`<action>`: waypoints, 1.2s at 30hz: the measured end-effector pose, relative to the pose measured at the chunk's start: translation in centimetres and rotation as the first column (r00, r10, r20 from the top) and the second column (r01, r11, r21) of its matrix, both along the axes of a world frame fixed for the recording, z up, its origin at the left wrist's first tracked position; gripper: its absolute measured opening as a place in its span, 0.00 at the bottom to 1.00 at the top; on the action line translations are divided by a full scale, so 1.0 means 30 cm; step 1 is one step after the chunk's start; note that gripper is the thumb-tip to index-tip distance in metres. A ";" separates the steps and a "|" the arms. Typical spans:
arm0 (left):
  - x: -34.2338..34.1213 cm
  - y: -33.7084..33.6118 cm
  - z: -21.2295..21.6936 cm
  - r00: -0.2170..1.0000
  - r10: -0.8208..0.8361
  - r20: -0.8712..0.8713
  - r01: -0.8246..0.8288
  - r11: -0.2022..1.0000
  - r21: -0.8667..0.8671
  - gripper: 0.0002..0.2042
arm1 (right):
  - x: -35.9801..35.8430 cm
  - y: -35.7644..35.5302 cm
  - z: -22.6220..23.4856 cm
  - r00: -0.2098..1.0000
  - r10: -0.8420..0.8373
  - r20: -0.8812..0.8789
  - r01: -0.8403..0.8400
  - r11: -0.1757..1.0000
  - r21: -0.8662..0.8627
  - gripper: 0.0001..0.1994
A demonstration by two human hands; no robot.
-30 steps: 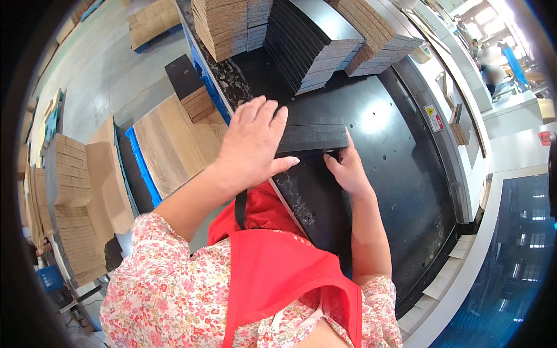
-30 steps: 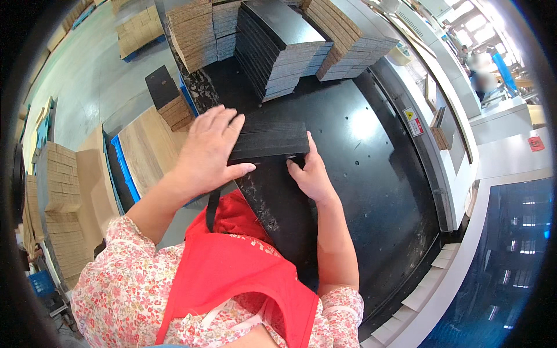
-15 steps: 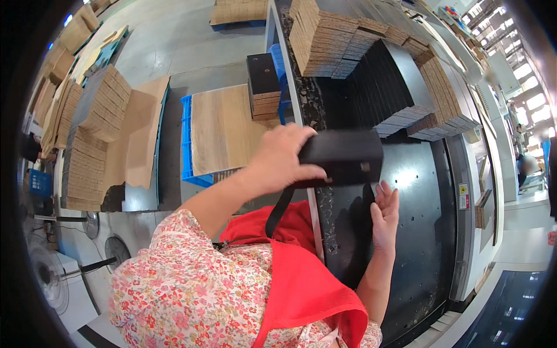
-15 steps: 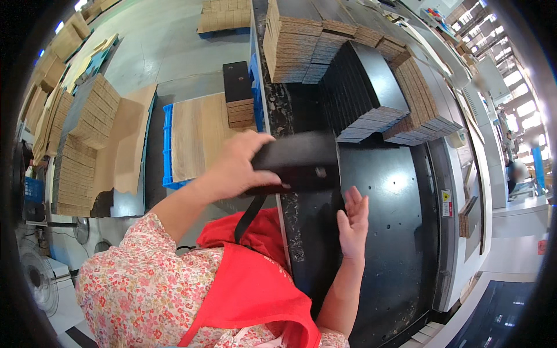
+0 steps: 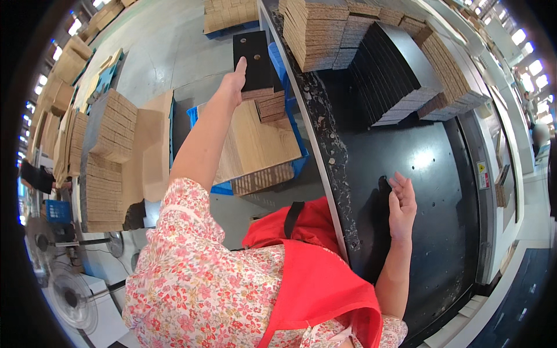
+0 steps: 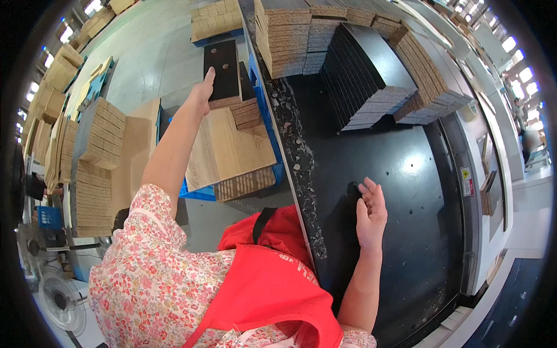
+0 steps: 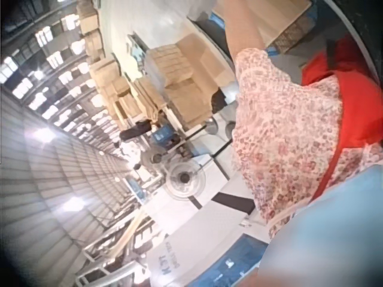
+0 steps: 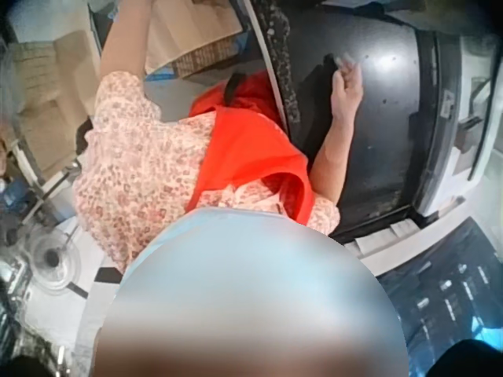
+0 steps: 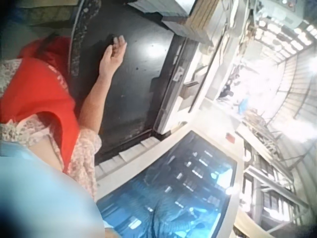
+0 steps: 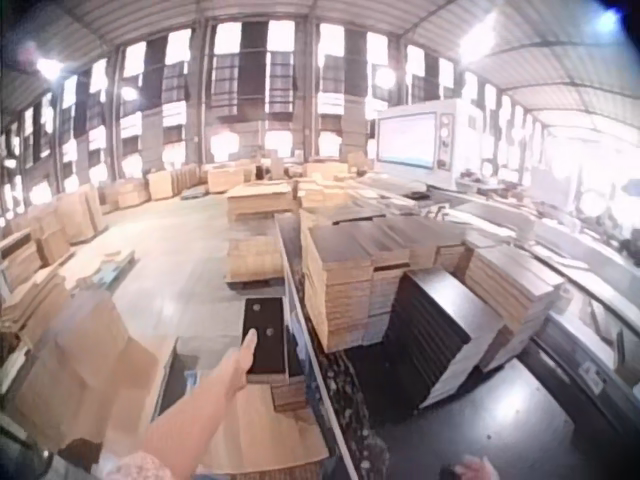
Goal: The person takes wooden boards from a stack, inspects them by turning them over and checking all sides, and then places them into a new stack.
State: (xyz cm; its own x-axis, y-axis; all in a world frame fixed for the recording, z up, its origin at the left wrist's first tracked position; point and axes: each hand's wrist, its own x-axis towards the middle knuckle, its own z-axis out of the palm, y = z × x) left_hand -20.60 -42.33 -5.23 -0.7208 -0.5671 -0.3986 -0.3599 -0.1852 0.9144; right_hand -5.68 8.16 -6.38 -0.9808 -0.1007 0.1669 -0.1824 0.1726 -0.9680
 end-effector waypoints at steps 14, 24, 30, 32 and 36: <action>-0.327 0.015 -0.214 0.961 0.261 0.089 -0.260 0.965 -0.024 0.39 | 0.011 -0.025 0.041 1.000 -0.024 0.001 0.024 0.993 0.112 0.26; -0.363 -0.002 -0.281 0.954 0.256 0.156 -0.230 0.959 -0.167 0.39 | 0.009 -0.026 0.034 0.995 -0.005 -0.104 0.026 0.980 0.197 0.27; -0.364 -0.014 -0.294 0.953 0.237 0.189 -0.195 0.957 -0.215 0.39 | 0.010 -0.039 0.061 0.996 -0.022 -0.082 0.042 0.970 0.240 0.26; -0.365 -0.019 -0.297 0.952 0.232 0.200 -0.184 0.955 -0.231 0.39 | 0.011 -0.044 0.068 0.997 -0.027 -0.075 0.044 0.970 0.237 0.26; -0.371 -0.027 -0.300 0.950 0.217 0.224 -0.156 0.953 -0.260 0.38 | 0.011 -0.043 0.072 0.997 -0.028 -0.069 0.044 0.970 0.238 0.26</action>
State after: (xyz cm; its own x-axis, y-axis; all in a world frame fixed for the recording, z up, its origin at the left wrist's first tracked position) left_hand -31.74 -43.14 -14.23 -0.4891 -0.7810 -0.3885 -0.5594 -0.0609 0.8267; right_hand -5.35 6.86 -4.21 -0.9723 -0.1107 0.2058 -0.2332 0.4053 -0.8839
